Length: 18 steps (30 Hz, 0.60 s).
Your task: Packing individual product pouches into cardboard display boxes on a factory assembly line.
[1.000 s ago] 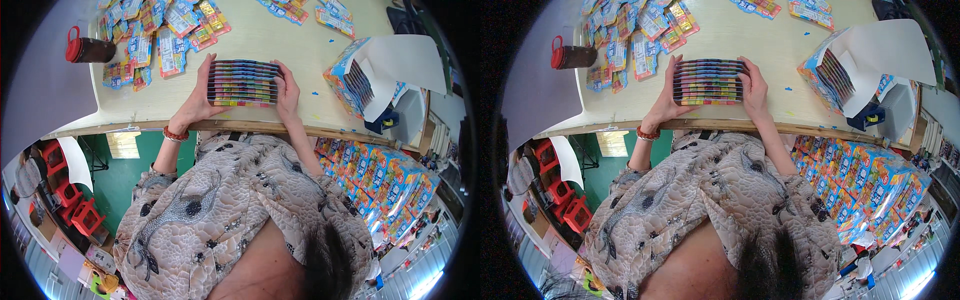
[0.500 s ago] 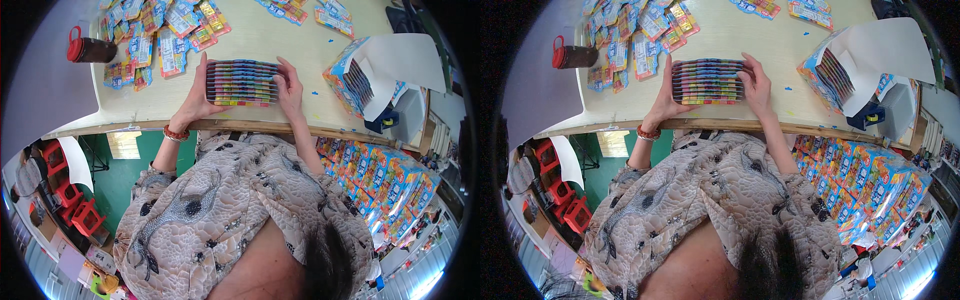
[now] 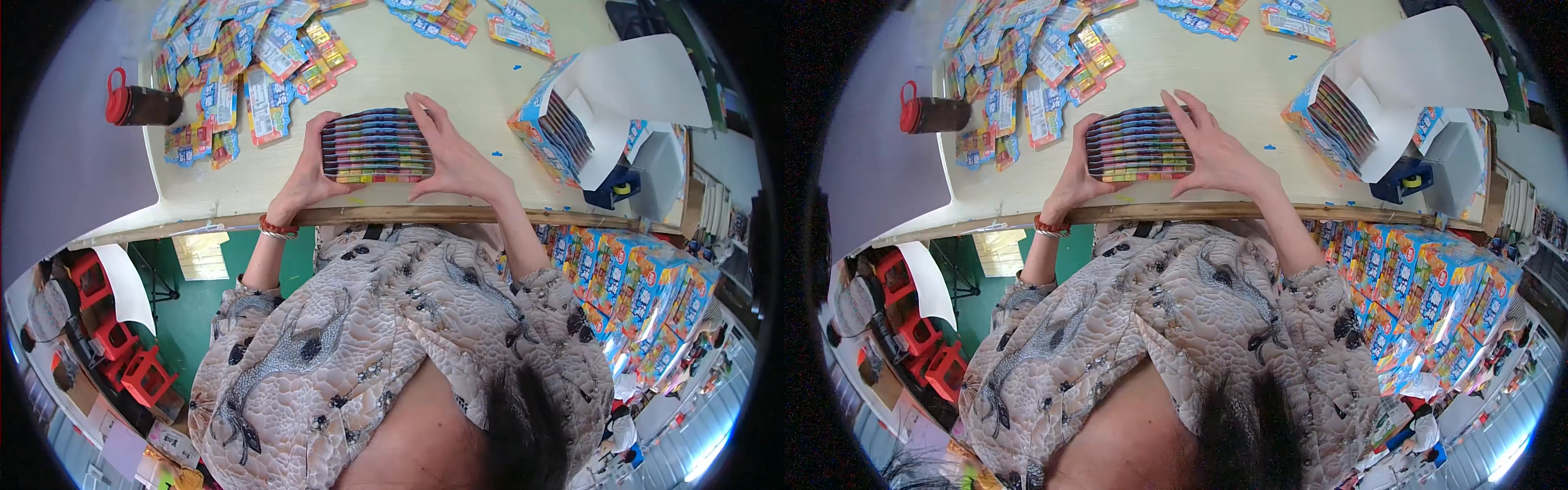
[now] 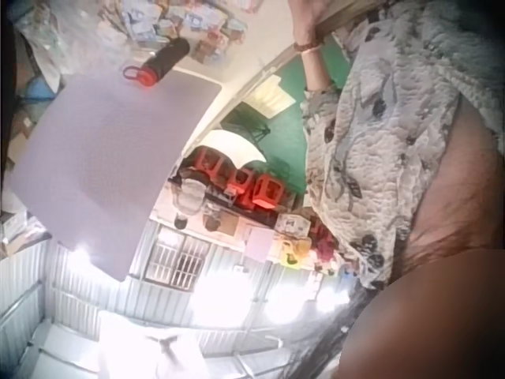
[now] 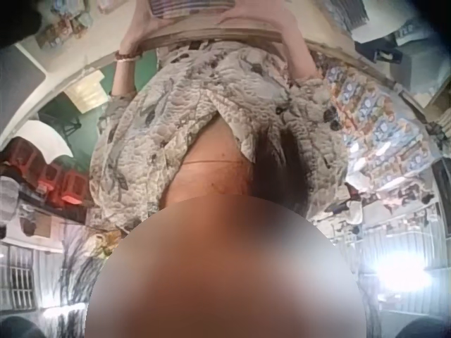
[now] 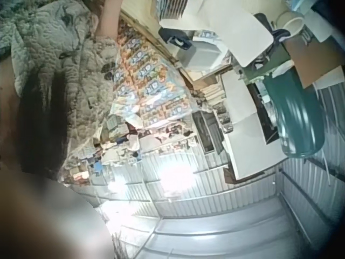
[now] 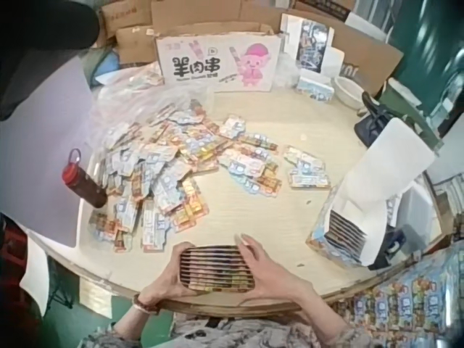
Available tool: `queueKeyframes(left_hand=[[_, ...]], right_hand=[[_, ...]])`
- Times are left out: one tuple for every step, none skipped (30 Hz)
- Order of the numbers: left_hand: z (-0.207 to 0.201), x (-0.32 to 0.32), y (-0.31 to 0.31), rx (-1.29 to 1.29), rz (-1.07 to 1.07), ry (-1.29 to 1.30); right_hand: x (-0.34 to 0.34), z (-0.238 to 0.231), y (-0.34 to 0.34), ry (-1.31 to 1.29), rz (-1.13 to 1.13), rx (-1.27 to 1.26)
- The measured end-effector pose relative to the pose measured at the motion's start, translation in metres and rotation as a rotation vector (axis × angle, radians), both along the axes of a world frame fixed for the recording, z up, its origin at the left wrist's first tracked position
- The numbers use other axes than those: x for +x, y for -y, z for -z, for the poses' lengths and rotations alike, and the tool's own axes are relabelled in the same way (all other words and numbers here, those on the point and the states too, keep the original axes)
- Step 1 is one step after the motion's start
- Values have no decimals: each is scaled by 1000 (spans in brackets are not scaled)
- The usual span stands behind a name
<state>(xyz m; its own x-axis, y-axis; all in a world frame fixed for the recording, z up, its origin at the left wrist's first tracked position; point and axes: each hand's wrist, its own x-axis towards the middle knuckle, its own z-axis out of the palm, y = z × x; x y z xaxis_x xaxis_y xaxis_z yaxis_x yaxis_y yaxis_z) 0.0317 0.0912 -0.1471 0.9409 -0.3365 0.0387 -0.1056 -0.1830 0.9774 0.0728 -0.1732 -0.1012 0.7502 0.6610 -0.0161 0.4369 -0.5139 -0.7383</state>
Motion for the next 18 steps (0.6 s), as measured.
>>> queueKeyframes(left_hand=[[0, 0, -1, 14, -6, -4], [0, 0, -1, 28, -11, -9], [2, 1, -1, 29, -8, -5], [4, 1, -1, 9, -1, -23], [5, 1, -1, -11, 6, -42], [4, 1, -2, -10, 8, -39], [3, 1, -2, 1, 18, -41], [2, 1, -2, 12, 30, -43], [-3, 3, -3, 11, 37, -39], [-9, 4, -5, 33, 67, -37], [-13, 5, -6, 55, 97, -35], [-11, 4, -8, 56, 103, -31], [-7, 5, -8, 80, 104, -13], [-5, 7, -8, 103, 106, 6], [-5, 7, -7, 78, 105, -20], [-3, 8, -8, 74, 126, -10], [0, 6, -11, 83, 108, -7], [1, 4, -10, 92, 91, -5]], right_hand=[[2, 1, 0, 16, -12, 0], [3, 2, 0, 31, -23, 0], [2, 3, 0, 35, -20, 0], [0, 2, 0, 29, -1, 1], [-1, 3, 0, 23, 19, 2], [-2, 4, -1, 25, 21, 2], [-3, 6, -1, 46, 22, 14], [-4, 8, -1, 67, 24, 26], [-3, 8, -1, 70, 31, 24], [-4, 9, -3, 75, 36, 42], [-4, 9, -3, 81, 42, 60], [-5, 10, -3, 85, 48, 60], [-5, 10, -2, 98, 47, 66], [-5, 11, -1, 112, 48, 72], [-6, 12, -1, 121, 64, 66], [-7, 16, -1, 132, 58, 85], [-7, 16, 1, 143, 40, 107], [-8, 13, 4, 153, 51, 103]])
